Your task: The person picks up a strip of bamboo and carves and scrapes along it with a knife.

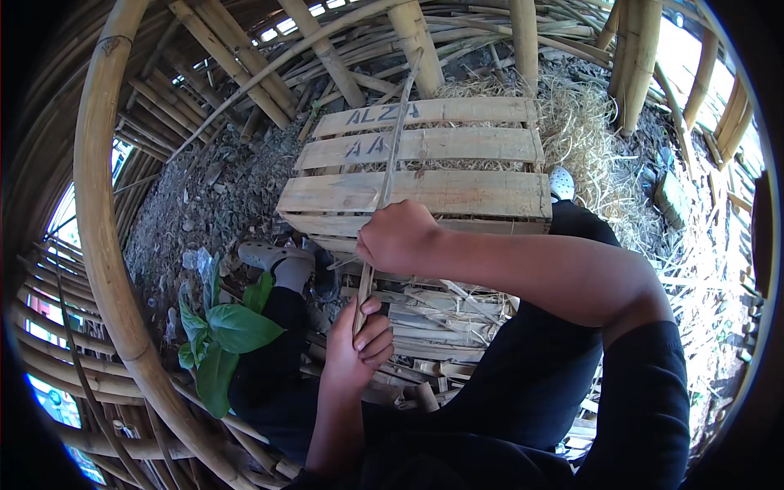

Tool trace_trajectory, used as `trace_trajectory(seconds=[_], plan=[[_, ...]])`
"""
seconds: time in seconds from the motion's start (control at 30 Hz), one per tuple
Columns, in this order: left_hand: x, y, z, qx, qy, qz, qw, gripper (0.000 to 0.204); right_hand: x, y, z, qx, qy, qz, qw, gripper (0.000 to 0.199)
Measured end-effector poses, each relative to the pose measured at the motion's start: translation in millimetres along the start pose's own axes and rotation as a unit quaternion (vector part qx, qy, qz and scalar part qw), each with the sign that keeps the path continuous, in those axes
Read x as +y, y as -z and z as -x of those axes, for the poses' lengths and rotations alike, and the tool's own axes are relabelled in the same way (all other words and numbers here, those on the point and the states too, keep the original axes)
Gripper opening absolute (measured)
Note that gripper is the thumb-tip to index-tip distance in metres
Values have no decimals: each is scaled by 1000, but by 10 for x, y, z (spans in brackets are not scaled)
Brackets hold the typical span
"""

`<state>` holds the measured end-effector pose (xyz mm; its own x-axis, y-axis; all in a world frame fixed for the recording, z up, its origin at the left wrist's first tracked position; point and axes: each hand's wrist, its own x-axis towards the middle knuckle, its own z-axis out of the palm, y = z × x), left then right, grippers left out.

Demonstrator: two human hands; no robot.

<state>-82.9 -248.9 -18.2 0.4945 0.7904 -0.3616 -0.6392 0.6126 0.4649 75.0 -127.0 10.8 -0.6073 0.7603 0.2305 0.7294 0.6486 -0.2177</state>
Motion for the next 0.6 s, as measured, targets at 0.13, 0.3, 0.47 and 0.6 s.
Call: trace_trajectory(seconds=[0.13, 0.3, 0.47, 0.6], plan=[[1, -31, -5, -7, 6, 0, 1000, 29, 6, 48, 10, -7, -14, 4, 1000, 36], [6, -30, -17, -16, 22, -1, 1000, 30, -20, 78, 29, -2, -48, -2, 999, 36], [-19, 2, -90, -70, 31, 35, 996, 32, -80, 342, 42, -78, -139, -2, 987, 43], [85, -46, -121, -43, 26, 0, 999, 32, -27, 475, 27, -119, -156, 14, 981, 48]])
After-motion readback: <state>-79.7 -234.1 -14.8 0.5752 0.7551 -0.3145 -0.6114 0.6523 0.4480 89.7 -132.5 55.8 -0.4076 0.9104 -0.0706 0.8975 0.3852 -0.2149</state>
